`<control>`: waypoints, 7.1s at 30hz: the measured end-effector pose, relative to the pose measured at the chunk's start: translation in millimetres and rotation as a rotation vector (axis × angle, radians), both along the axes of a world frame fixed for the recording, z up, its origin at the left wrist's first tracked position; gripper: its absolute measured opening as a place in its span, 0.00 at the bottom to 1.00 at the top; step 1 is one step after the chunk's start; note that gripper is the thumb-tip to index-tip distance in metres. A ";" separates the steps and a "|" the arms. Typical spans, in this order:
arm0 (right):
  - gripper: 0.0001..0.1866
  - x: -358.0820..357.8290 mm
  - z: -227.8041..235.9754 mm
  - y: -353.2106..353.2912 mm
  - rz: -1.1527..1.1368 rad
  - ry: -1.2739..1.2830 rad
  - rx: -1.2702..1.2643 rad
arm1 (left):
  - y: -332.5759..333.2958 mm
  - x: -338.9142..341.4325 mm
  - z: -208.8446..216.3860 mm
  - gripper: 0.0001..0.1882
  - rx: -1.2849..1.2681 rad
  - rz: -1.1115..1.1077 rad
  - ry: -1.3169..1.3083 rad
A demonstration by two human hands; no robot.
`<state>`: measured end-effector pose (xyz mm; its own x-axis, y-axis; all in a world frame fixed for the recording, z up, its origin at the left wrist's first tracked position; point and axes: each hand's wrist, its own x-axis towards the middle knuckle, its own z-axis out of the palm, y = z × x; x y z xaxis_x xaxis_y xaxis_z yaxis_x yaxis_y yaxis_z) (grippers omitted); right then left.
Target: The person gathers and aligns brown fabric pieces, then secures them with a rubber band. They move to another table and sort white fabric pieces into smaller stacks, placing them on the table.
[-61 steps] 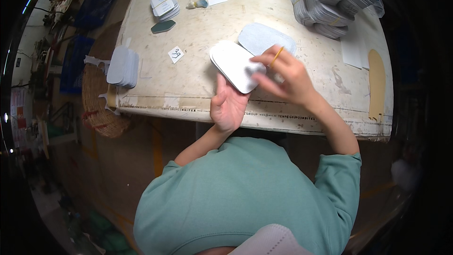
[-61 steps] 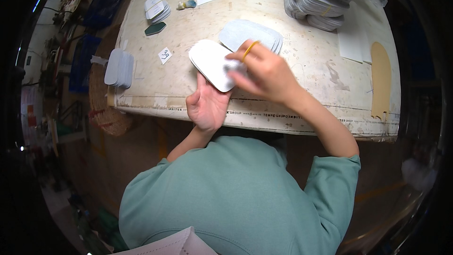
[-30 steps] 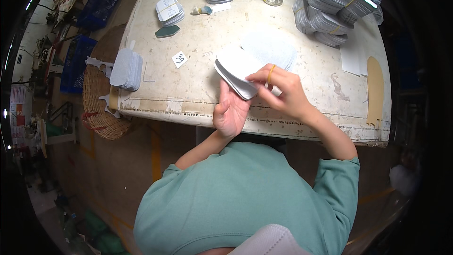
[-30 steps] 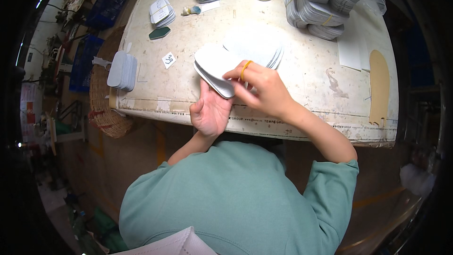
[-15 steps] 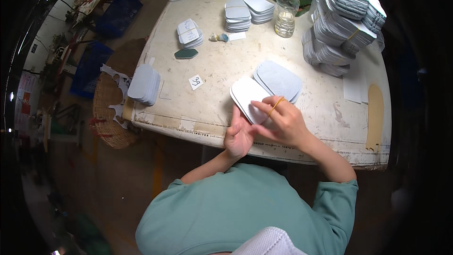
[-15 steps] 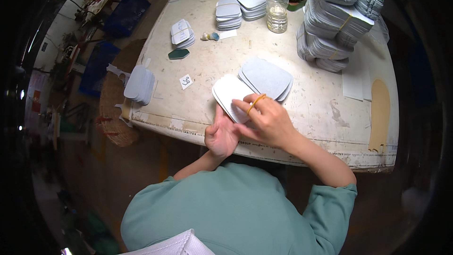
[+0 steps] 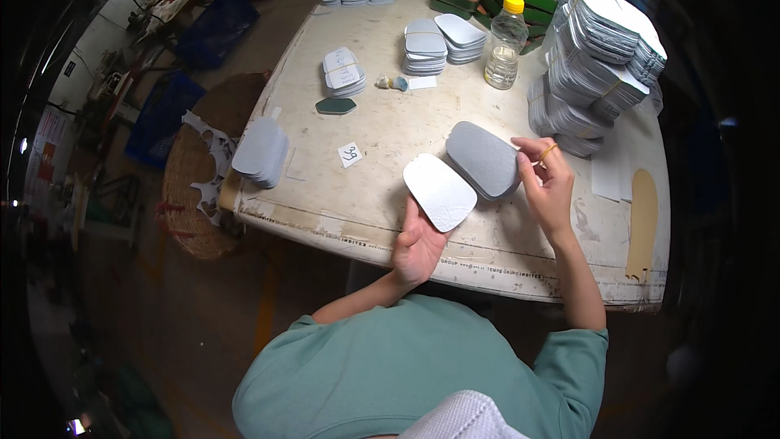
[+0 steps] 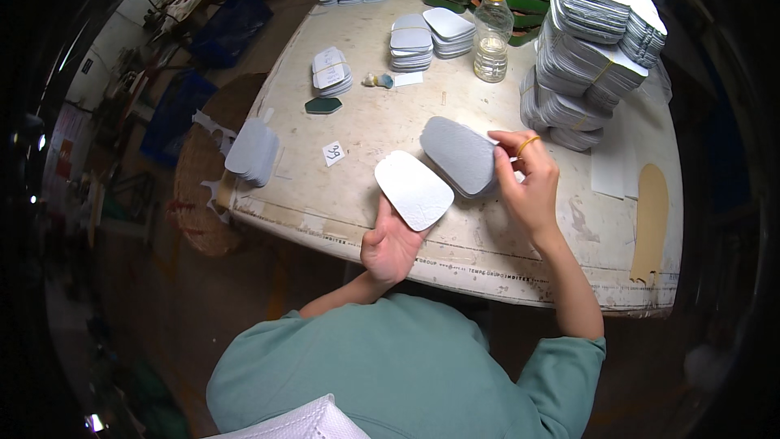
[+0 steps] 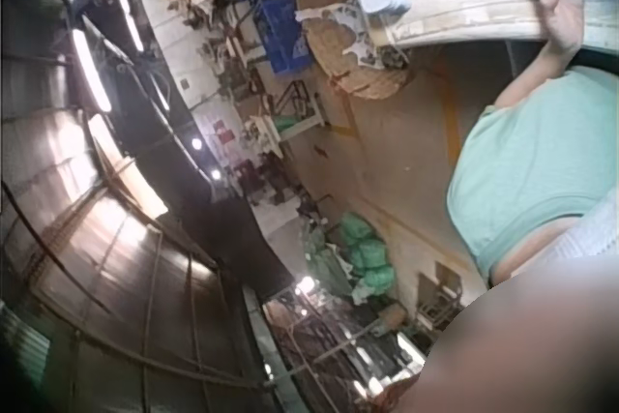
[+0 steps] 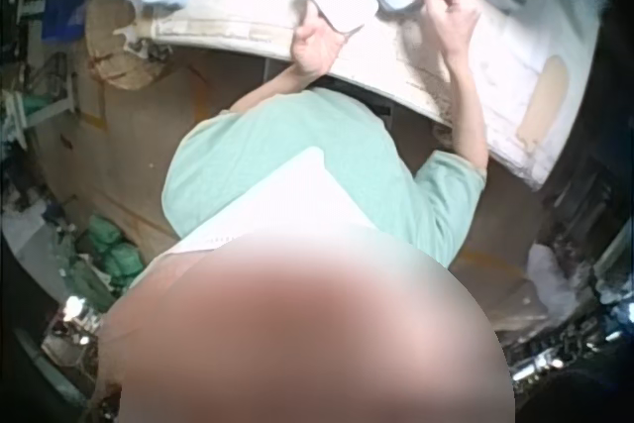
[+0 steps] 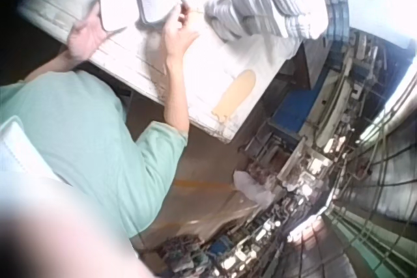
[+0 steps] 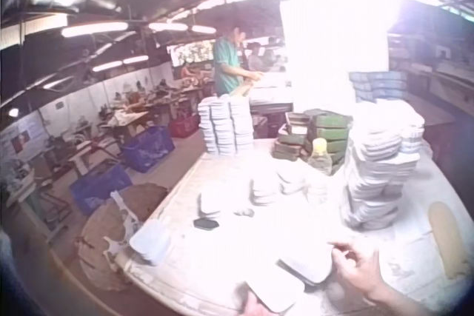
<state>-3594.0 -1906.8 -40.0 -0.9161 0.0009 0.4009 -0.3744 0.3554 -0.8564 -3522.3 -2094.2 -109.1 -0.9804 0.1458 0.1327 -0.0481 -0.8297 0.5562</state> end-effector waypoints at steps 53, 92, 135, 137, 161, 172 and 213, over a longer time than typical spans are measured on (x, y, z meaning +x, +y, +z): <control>0.12 4.9 -9.4 9.1 0.144 -0.016 -0.043 | 5.3 -0.4 -2.1 0.40 -0.291 0.153 0.182; 0.35 -19.5 4.2 -52.8 0.645 -0.351 -0.437 | -27.6 -21.5 0.0 0.43 -0.515 0.223 0.063; 0.28 -26.9 -56.5 -59.1 0.357 -0.220 -0.012 | -100.1 -12.5 27.7 0.36 -1.667 0.548 0.421; 0.21 -29.1 -59.9 -57.7 0.289 -0.166 0.058 | -112.6 -14.6 34.8 0.35 -1.679 0.612 0.405; 0.14 -13.1 -55.5 -65.6 0.445 0.071 0.295 | -411.3 -58.7 -2.2 0.33 -0.826 0.640 -0.548; 0.13 -15.5 -57.4 -65.5 0.454 0.076 0.309 | -393.5 -55.2 -13.5 0.31 -0.501 0.795 -0.419; 0.12 -14.2 -59.0 -65.5 0.439 0.011 0.354 | -287.0 -31.8 48.1 0.19 -1.786 1.578 0.007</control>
